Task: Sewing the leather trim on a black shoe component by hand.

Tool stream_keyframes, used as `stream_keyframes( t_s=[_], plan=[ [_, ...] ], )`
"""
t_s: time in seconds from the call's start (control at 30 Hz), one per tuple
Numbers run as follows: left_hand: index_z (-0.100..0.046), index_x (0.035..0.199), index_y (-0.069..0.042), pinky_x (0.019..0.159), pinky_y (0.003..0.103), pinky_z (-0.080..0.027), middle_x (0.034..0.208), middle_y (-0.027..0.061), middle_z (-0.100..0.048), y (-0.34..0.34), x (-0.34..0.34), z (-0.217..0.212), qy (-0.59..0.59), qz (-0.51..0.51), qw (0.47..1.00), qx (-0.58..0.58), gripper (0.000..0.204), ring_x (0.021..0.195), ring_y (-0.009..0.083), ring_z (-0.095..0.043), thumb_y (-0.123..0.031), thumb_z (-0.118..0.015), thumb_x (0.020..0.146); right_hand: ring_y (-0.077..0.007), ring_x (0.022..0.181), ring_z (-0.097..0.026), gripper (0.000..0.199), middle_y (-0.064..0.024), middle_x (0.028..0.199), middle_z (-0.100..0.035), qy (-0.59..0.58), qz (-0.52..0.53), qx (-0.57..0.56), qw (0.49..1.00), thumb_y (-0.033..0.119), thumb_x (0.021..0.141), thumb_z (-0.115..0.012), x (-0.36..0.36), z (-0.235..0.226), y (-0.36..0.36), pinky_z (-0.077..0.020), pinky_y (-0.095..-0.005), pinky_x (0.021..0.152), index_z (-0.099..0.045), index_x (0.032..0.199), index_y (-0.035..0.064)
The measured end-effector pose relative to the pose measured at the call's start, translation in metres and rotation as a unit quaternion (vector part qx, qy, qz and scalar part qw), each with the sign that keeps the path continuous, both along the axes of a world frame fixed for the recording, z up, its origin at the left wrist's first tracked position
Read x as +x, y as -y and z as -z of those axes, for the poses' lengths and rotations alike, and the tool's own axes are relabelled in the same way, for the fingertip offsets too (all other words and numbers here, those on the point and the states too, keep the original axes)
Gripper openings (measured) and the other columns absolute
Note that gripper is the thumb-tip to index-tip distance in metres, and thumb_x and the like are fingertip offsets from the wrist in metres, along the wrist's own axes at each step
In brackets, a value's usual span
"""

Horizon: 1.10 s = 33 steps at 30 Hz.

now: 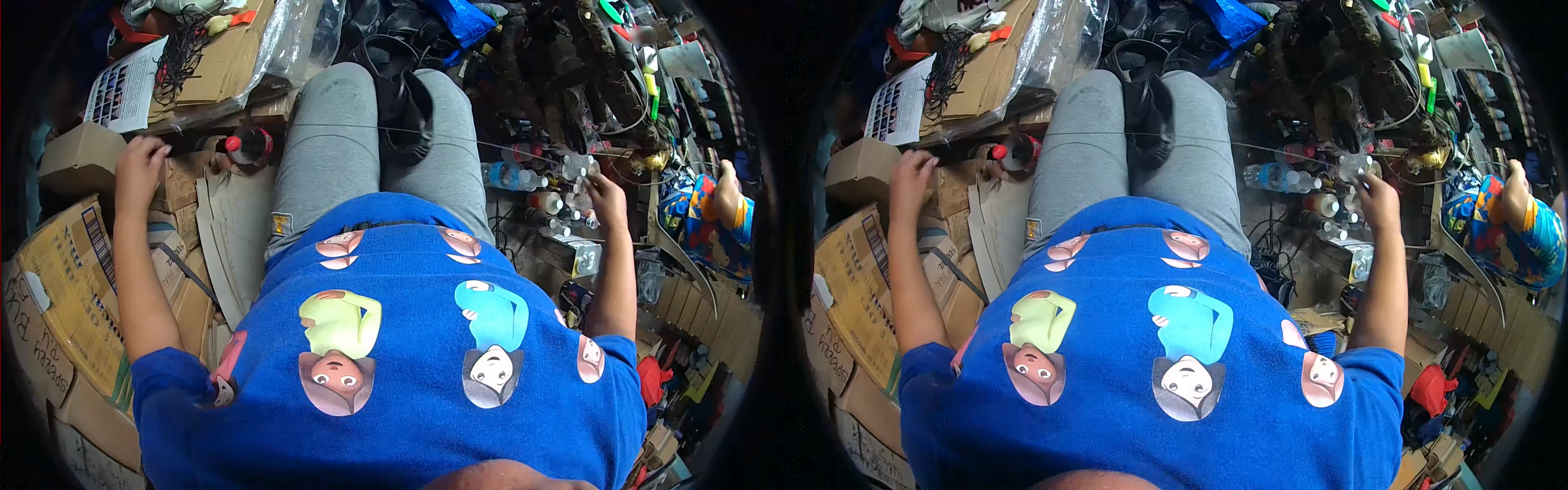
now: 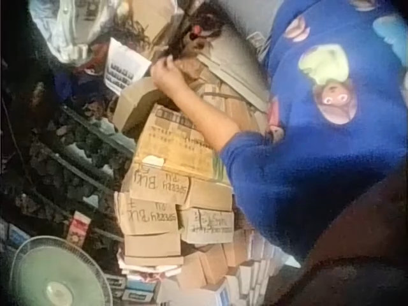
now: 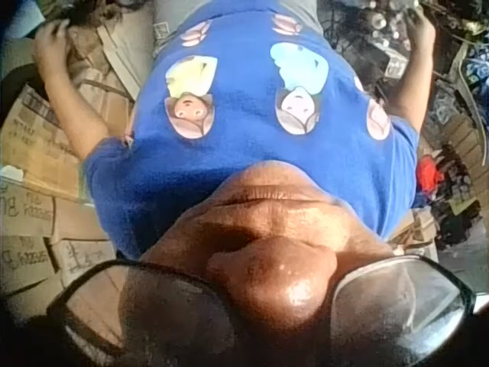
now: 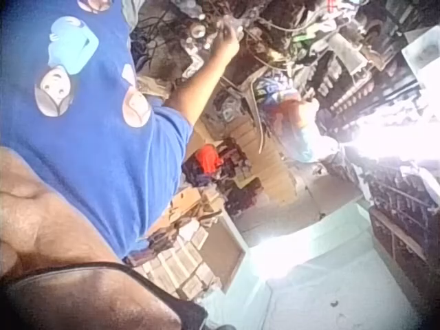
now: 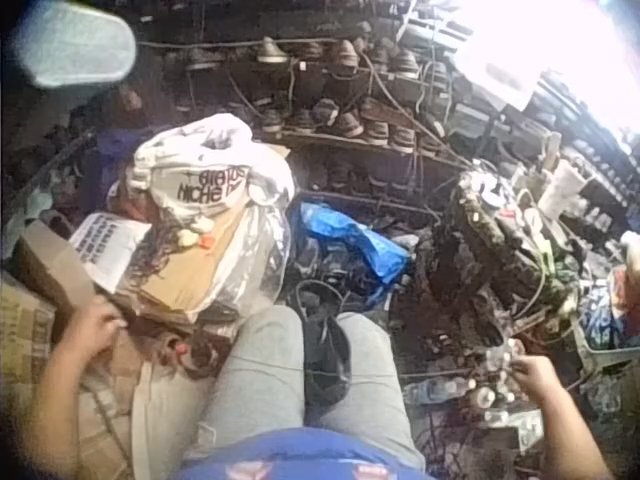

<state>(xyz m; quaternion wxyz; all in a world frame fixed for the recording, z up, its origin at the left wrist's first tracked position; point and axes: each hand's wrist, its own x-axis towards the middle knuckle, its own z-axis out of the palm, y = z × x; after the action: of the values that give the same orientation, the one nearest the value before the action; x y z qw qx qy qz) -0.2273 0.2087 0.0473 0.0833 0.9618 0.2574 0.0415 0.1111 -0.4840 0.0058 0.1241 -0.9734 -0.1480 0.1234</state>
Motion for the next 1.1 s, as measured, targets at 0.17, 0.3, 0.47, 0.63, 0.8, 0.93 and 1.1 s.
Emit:
stream_keyframes(
  t_s=[0.17,0.3,0.47,0.63,0.8,0.93,1.1],
  plan=[
    [-0.067,0.103,-0.006,0.08,0.036,-0.047,0.095,0.0142,-0.061,0.078,0.05,0.013,0.029,0.093,0.994,-0.058,0.028,0.09,0.0302,-0.06,-0.011,-0.068,0.075,-0.0241,0.088,-0.065,0.029,-0.0148,0.092,-0.068,-0.237,-0.118,-0.106,0.958,0.006,0.083,-0.054,-0.029,-0.018,-0.067,-0.048,-0.0331,0.081,-0.066,0.11,0.0105],
    [-0.065,0.109,-0.009,0.094,0.036,-0.044,0.113,0.0118,-0.06,0.183,0.127,0.014,0.133,0.358,0.893,-0.239,0.031,0.108,0.0283,-0.057,-0.012,-0.066,0.078,-0.0172,0.088,-0.056,0.047,-0.0078,0.096,-0.059,-0.29,-0.263,0.035,0.92,0.0,0.076,-0.058,-0.059,-0.043,-0.178,-0.0456,-0.0324,0.08,-0.063,0.12,0.015],
    [-0.064,0.1,-0.004,0.086,0.036,-0.045,0.106,0.0103,-0.06,0.213,0.19,0.023,0.014,0.43,0.858,-0.282,0.024,0.1,0.0292,-0.058,-0.018,-0.067,0.08,-0.0069,0.076,-0.058,0.029,-0.0001,0.085,-0.061,-0.184,-0.201,0.28,0.92,-0.005,0.073,-0.066,-0.067,-0.036,-0.254,-0.0491,-0.0235,0.071,-0.069,0.1,0.0038],
    [-0.065,0.094,0.001,0.08,0.029,-0.045,0.09,0.0075,-0.061,0.206,0.206,0.034,-0.1,0.399,0.791,-0.453,0.024,0.087,0.0163,-0.058,-0.018,-0.068,0.079,-0.0115,0.07,-0.06,0.02,-0.004,0.076,-0.063,-0.173,-0.238,0.276,0.915,0.0,0.072,-0.069,-0.058,-0.018,-0.264,-0.0492,-0.0268,0.069,-0.071,0.091,0.0063],
    [-0.066,0.096,0.002,0.081,0.028,-0.045,0.085,0.0051,-0.064,0.206,0.206,0.045,-0.108,0.35,0.752,-0.548,0.024,0.084,0.0125,-0.059,-0.017,-0.068,0.08,-0.0118,0.072,-0.061,0.02,-0.0045,0.077,-0.063,-0.127,-0.294,0.261,0.911,0.002,0.071,-0.071,-0.057,-0.01,-0.26,-0.0492,-0.0263,0.068,-0.071,0.089,0.0081],
    [-0.067,0.099,0.001,0.084,0.028,-0.044,0.088,0.0054,-0.064,0.206,0.208,0.049,-0.121,0.351,0.73,-0.574,0.025,0.087,0.0129,-0.058,-0.015,-0.066,0.081,-0.0127,0.073,-0.06,0.02,-0.0034,0.077,-0.062,-0.168,-0.262,0.311,0.898,0.001,0.07,-0.071,-0.07,-0.006,-0.262,-0.0487,-0.0266,0.067,-0.072,0.088,0.0104],
    [-0.066,0.107,0.0,0.089,0.028,-0.04,0.091,0.006,-0.06,0.202,0.208,0.054,-0.135,0.381,0.725,-0.558,0.03,0.093,0.0164,-0.055,-0.015,-0.062,0.081,-0.0139,0.072,-0.062,0.021,-0.003,0.075,-0.06,-0.076,-0.254,0.313,0.912,0.002,0.069,-0.072,-0.084,0.002,-0.255,-0.0495,-0.0277,0.064,-0.072,0.087,0.0125]
  ],
)
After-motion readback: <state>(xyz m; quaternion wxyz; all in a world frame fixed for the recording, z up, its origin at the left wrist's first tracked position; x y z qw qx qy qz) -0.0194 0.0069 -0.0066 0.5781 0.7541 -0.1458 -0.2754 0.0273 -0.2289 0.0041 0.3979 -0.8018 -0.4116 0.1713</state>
